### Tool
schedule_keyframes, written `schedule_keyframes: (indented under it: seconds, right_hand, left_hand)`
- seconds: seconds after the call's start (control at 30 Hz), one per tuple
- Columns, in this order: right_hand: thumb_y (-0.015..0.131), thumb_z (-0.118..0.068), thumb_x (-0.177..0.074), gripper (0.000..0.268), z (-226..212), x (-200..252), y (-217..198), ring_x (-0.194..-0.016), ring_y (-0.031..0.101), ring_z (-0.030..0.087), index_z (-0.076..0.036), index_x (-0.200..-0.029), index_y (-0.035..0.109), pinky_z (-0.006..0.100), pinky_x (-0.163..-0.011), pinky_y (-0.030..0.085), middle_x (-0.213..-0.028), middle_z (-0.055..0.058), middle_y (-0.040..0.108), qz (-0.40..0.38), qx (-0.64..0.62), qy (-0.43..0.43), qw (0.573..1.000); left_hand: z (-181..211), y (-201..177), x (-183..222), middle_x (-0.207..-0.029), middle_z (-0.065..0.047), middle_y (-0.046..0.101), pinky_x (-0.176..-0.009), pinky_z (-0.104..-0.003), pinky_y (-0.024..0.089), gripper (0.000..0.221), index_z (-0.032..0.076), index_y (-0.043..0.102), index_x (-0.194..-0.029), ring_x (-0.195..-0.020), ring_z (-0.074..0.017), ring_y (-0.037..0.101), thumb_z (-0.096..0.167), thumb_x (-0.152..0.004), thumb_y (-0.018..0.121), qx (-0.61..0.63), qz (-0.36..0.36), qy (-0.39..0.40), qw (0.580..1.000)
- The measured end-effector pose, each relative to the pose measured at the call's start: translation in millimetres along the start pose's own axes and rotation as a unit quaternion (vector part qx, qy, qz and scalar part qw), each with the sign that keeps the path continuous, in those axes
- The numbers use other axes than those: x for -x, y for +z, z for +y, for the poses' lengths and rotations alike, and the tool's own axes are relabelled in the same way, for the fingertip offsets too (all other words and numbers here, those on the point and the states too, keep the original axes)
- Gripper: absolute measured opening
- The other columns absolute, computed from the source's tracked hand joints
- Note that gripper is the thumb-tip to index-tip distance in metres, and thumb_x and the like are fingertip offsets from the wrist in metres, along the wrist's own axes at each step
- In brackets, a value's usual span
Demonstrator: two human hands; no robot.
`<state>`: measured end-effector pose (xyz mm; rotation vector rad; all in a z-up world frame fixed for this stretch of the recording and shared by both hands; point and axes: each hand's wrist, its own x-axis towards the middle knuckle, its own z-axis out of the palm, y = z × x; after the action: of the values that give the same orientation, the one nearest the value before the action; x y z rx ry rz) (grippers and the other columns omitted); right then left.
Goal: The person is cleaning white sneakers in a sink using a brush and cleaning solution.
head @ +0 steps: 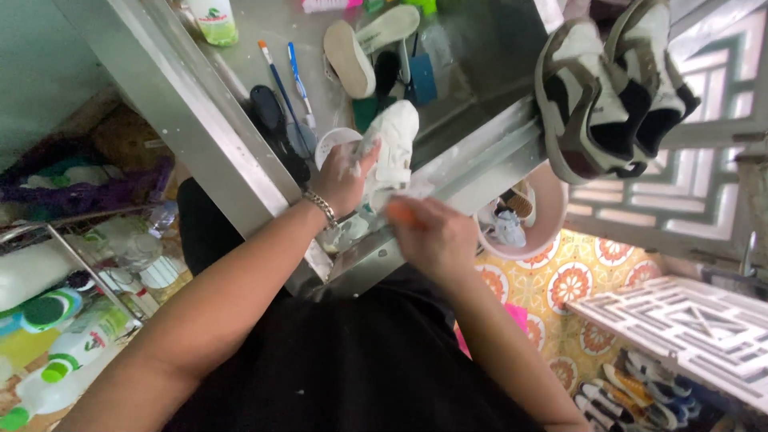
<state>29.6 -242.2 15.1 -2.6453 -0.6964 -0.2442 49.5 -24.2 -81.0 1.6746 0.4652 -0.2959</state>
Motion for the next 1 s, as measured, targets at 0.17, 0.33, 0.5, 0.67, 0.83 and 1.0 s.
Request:
schedule_keyframes:
  seconds: [0.17,0.33,0.5,0.67,0.83,1.0]
  right_hand:
    - [0.102,-0.045,-0.101,0.023,21,-11,-17,-0.069,0.084,0.036,-0.025,-0.111,0.098,0.045,-0.060,0.064,-0.078,0.004,0.082,-0.012,-0.035,0.004,0.999]
    - [0.096,-0.058,-0.102,0.027,-18,24,-11,-0.077,0.088,0.031,-0.038,-0.119,0.098,0.044,-0.063,0.068,-0.086,0.000,0.087,-0.106,-0.037,0.108,0.988]
    - [0.094,-0.040,-0.110,0.034,-32,16,-4,-0.059,0.066,0.013,-0.019,-0.136,0.099,0.029,-0.054,0.050,-0.072,0.006,0.072,-0.200,-0.363,0.459,0.786]
    - [0.083,-0.051,-0.118,0.041,-65,-29,-26,-0.055,0.038,0.006,-0.013,-0.102,0.081,0.019,-0.049,0.025,-0.071,-0.010,0.036,-0.196,-0.572,0.620,0.500]
    - [0.087,-0.055,-0.116,0.047,-8,28,29,-0.113,0.087,0.026,-0.021,-0.148,0.093,0.049,-0.093,0.068,-0.122,0.023,0.096,-0.226,-0.310,0.350,0.854]
    - [0.082,-0.053,-0.112,0.033,14,26,8,-0.059,0.075,0.028,-0.042,-0.142,0.089,0.042,-0.055,0.062,-0.082,-0.003,0.067,0.017,0.122,-0.069,0.990]
  left_hand:
    - [-19,7,-7,-0.093,-0.010,0.088,-0.102,-0.051,0.065,0.063,0.009,0.086,-0.104,-0.106,-0.0350,0.089,0.062,-0.128,0.062,0.002,0.001,0.001,1.000]
    - [0,3,8,-0.093,-0.010,0.087,-0.100,-0.051,0.067,0.057,0.014,0.085,-0.104,-0.104,-0.0328,0.089,0.062,-0.127,0.064,0.007,0.026,0.047,0.999]
    - [-2,2,7,-0.100,-0.028,0.083,-0.091,-0.056,0.069,0.046,-0.001,0.080,-0.125,-0.102,-0.0477,0.086,0.039,-0.131,0.058,0.001,0.100,0.231,0.968]
    - [18,5,9,-0.107,-0.034,0.083,-0.092,-0.064,0.068,0.053,-0.010,0.076,-0.138,-0.106,-0.0580,0.084,0.037,-0.129,0.053,-0.020,0.100,0.274,0.956]
    - [-3,-5,11,-0.090,-0.037,0.073,-0.093,-0.058,0.065,0.049,-0.006,0.079,-0.104,-0.095,-0.0567,0.081,0.029,-0.132,0.061,0.026,0.120,0.225,0.967]
    - [-33,13,-5,-0.082,-0.004,0.080,-0.103,-0.045,0.061,0.067,0.015,0.077,-0.093,-0.082,-0.0250,0.081,0.068,-0.129,0.055,0.052,0.050,0.104,0.992]
